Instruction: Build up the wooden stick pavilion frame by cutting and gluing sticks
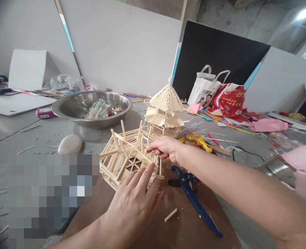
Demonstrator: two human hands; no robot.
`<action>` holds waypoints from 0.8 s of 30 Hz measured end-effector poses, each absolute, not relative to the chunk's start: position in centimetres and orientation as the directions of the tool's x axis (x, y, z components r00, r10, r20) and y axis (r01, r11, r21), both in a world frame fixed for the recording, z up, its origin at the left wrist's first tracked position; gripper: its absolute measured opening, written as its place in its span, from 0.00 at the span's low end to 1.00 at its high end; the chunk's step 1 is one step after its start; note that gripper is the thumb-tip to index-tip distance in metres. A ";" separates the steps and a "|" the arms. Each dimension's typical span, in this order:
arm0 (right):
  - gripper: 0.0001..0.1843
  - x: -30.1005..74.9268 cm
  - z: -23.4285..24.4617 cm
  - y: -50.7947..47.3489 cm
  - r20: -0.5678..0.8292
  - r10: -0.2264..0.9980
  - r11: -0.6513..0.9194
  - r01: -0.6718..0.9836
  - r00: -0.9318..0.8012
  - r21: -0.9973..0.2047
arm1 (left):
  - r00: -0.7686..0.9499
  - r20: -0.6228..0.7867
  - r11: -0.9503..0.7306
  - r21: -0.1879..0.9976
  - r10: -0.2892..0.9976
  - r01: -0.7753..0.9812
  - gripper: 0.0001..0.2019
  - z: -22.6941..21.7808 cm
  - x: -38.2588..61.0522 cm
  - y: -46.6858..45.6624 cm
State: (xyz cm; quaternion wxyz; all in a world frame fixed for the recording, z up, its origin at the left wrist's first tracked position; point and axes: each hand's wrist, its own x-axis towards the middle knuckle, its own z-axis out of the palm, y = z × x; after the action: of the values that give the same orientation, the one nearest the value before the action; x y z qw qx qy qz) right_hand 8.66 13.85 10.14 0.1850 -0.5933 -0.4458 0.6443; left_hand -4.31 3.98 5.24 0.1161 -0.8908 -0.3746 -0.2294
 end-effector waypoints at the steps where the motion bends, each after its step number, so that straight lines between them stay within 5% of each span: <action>1: 0.07 8.7 10.1 13.9 -0.599 0.768 -0.534 0.293 -0.225 -0.794 | 0.615 0.498 -0.693 -0.038 0.611 0.720 0.06 5.2 -4.3 4.0; 24: 0.09 8.2 10.3 13.6 -0.572 0.795 -0.513 0.279 -0.202 -0.812 | 0.626 0.491 -0.697 -0.053 0.606 0.715 0.05 5.3 -4.3 3.9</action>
State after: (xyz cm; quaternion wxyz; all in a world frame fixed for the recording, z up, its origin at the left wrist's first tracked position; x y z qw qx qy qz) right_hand 8.24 13.56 10.33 0.2041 -0.5977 -0.4493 0.6319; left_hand -4.29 3.94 5.32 0.1225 -0.8934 -0.3696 -0.2240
